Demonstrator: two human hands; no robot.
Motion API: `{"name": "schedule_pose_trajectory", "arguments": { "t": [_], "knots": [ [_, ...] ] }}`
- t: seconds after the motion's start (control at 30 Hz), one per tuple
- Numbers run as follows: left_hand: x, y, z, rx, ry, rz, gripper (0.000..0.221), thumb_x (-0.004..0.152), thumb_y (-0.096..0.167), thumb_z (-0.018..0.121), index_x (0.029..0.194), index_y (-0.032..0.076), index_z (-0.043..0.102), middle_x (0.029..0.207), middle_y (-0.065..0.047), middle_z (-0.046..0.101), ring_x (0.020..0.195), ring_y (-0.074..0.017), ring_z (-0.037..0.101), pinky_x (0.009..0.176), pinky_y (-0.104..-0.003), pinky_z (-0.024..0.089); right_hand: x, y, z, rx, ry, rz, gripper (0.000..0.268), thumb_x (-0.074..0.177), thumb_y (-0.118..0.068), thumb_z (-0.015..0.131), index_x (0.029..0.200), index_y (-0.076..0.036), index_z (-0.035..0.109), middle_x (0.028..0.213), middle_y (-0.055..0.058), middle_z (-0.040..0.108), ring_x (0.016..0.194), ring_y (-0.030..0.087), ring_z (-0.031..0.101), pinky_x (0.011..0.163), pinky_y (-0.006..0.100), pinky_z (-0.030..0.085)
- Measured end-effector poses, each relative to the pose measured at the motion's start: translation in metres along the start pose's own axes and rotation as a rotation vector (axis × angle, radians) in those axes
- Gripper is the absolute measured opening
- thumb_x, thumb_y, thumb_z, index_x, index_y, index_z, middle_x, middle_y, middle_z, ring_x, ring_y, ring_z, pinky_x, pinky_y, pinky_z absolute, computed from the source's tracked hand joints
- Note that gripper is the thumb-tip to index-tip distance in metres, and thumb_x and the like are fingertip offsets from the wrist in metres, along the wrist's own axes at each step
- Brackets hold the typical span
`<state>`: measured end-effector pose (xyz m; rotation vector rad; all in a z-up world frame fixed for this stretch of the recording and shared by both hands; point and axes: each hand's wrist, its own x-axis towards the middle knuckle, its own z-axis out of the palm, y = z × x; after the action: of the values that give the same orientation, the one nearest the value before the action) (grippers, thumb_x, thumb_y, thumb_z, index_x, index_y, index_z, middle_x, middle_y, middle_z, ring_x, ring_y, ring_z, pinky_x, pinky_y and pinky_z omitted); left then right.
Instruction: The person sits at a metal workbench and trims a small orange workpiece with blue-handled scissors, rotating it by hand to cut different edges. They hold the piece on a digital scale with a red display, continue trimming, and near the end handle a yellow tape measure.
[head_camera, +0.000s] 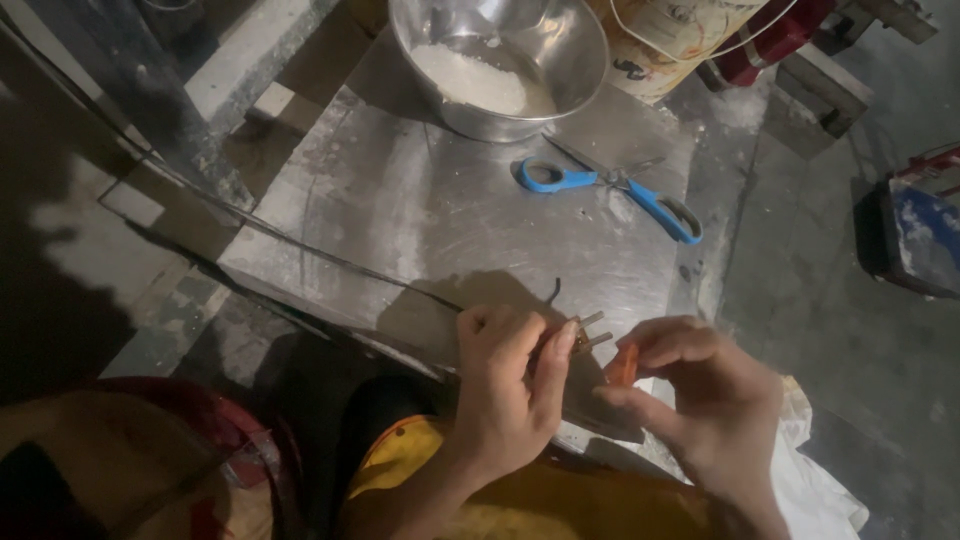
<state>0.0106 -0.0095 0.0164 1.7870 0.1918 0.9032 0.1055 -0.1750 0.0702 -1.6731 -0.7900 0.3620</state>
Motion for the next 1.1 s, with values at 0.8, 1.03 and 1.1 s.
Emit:
{"name": "schedule_pose_trajectory", "arguments": {
  "t": [0.8,1.03,1.1],
  "knots": [
    [-0.005,-0.006,0.011,0.009,-0.046,-0.003,0.016,0.103,0.014,0.059,0.091,0.005,0.063,0.083,-0.005,0.058,0.081,-0.0204,0.051,0.090,-0.040,0.035,-0.002,-0.022,0.013,-0.420,0.025,-0.101,0.046,0.073,-0.010,0.088,0.113,0.004,0.070,0.105,0.011,0.075,0.096,0.017,0.078,0.083,0.028,0.066],
    [-0.010,-0.013,0.015,-0.018,-0.058,-0.009,0.021,0.103,0.018,0.056,0.085,0.009,0.062,0.075,-0.001,0.055,0.072,-0.0172,0.047,0.089,-0.040,0.034,-0.008,-0.016,0.010,-0.187,0.079,-0.058,0.042,0.077,-0.003,0.085,0.115,0.005,0.068,0.103,0.015,0.074,0.093,0.020,0.076,0.085,0.033,0.068],
    [-0.015,-0.018,0.018,-0.118,-0.013,0.030,0.022,0.104,0.020,0.055,0.086,0.011,0.062,0.074,0.001,0.056,0.069,-0.0149,0.045,0.091,-0.039,0.034,-0.010,-0.016,0.010,-0.061,0.170,-0.181,0.041,0.082,0.004,0.085,0.119,0.005,0.067,0.103,0.017,0.071,0.090,0.021,0.073,0.084,0.033,0.066]
  ]
}}
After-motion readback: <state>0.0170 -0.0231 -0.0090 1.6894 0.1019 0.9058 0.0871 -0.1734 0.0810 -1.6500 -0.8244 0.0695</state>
